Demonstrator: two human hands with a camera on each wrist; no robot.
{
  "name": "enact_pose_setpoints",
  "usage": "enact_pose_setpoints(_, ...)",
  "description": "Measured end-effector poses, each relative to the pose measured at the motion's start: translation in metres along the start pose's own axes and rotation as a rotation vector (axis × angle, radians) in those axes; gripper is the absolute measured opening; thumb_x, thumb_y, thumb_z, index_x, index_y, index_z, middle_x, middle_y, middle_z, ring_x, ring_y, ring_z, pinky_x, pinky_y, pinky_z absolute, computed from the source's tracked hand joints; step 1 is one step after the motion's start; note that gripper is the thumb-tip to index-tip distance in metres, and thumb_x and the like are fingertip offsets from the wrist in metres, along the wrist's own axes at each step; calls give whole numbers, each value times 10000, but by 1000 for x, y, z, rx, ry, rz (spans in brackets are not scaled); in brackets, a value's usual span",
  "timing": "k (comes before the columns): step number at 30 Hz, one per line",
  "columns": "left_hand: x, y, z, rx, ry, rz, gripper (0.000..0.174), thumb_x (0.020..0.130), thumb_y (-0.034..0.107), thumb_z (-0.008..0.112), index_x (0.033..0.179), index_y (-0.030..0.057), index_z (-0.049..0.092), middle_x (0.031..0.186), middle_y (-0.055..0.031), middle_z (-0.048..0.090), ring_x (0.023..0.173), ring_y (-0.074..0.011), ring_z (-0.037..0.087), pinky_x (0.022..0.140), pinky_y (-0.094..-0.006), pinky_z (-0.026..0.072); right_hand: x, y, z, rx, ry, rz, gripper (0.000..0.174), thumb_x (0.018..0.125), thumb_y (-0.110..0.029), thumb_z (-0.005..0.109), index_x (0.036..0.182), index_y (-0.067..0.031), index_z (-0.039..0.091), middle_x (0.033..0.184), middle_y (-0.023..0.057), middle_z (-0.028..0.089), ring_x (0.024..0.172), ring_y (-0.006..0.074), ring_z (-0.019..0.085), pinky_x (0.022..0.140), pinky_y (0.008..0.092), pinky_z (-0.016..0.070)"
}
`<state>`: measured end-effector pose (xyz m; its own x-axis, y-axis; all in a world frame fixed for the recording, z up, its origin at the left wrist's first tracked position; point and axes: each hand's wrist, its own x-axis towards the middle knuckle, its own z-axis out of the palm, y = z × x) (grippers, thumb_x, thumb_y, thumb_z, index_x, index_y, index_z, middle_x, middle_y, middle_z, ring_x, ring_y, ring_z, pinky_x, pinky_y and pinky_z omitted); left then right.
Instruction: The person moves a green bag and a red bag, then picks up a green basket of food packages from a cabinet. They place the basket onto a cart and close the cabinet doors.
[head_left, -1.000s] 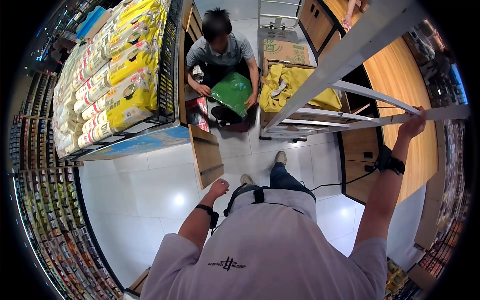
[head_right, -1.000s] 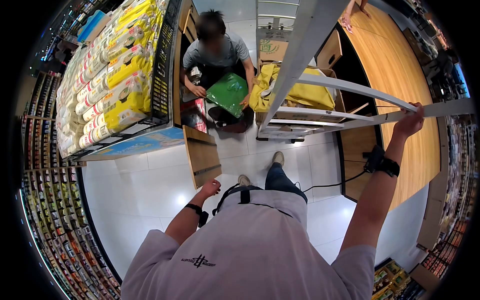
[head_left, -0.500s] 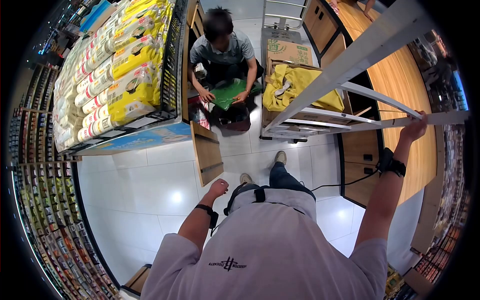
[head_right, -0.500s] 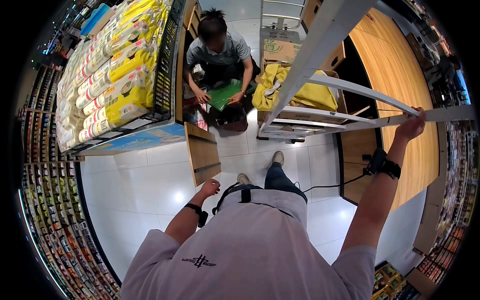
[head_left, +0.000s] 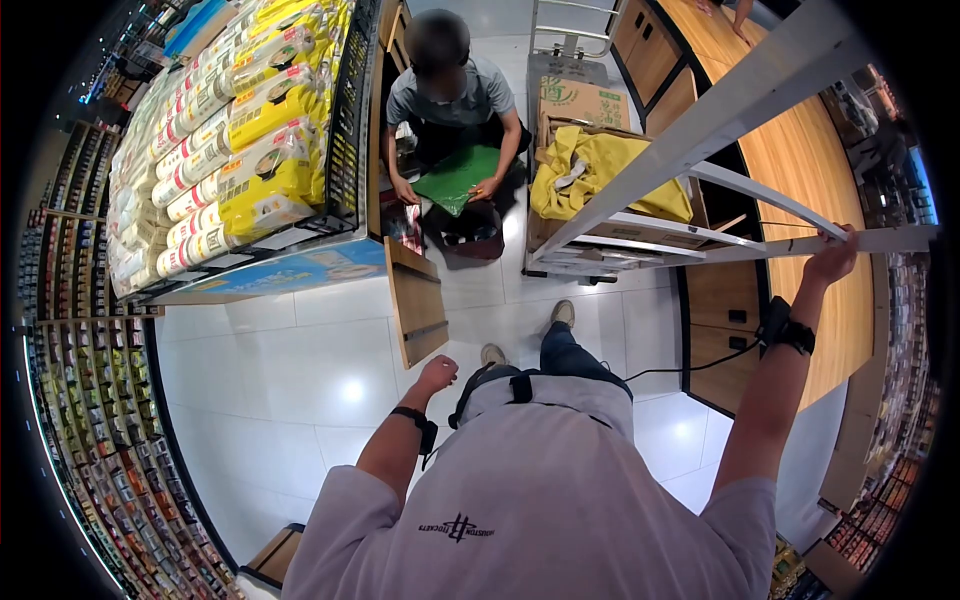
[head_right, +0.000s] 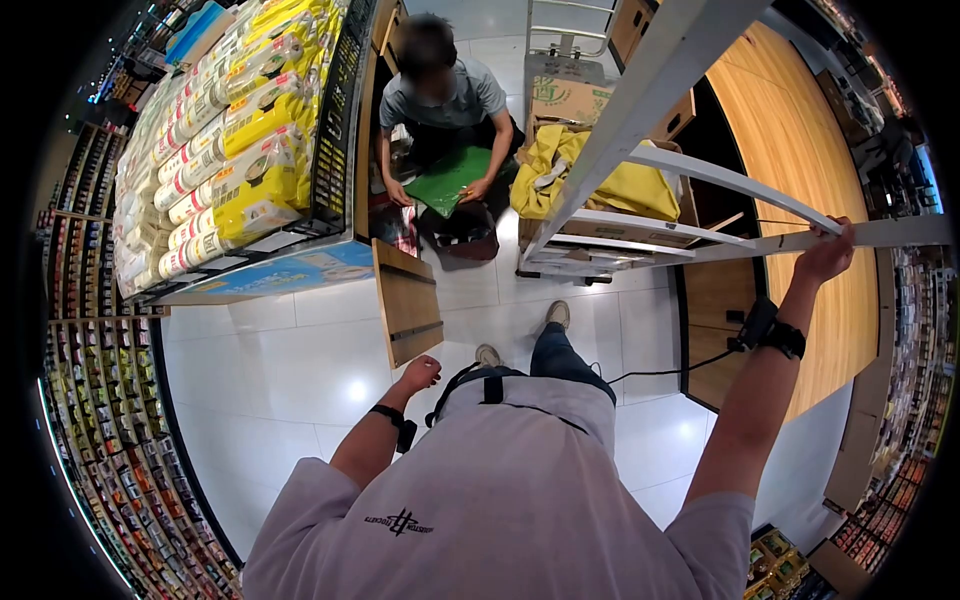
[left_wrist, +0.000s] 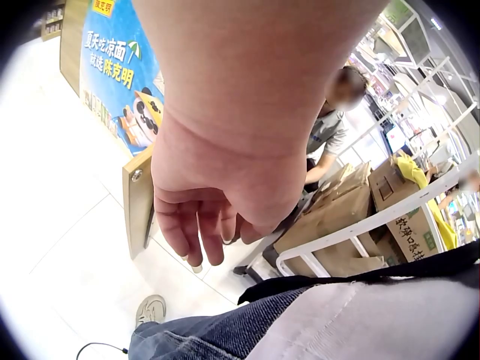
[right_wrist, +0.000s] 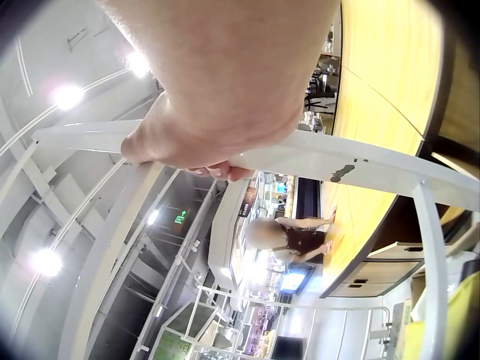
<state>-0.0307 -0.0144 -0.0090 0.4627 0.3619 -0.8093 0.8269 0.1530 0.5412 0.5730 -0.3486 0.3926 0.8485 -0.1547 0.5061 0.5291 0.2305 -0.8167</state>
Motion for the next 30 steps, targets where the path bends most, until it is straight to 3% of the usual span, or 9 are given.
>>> enact_pose_setpoints(30, -8, 14, -7, -4, 24, 1, 256, 795, 212, 583, 939, 1, 574, 807, -135, 661, 716, -208, 661, 634, -320, 541, 17, 12, -15, -24, 7, 37, 259, 839, -259, 526, 775, -10, 495, 644, 107, 487, 569, 202, 480, 577, 317, 419)
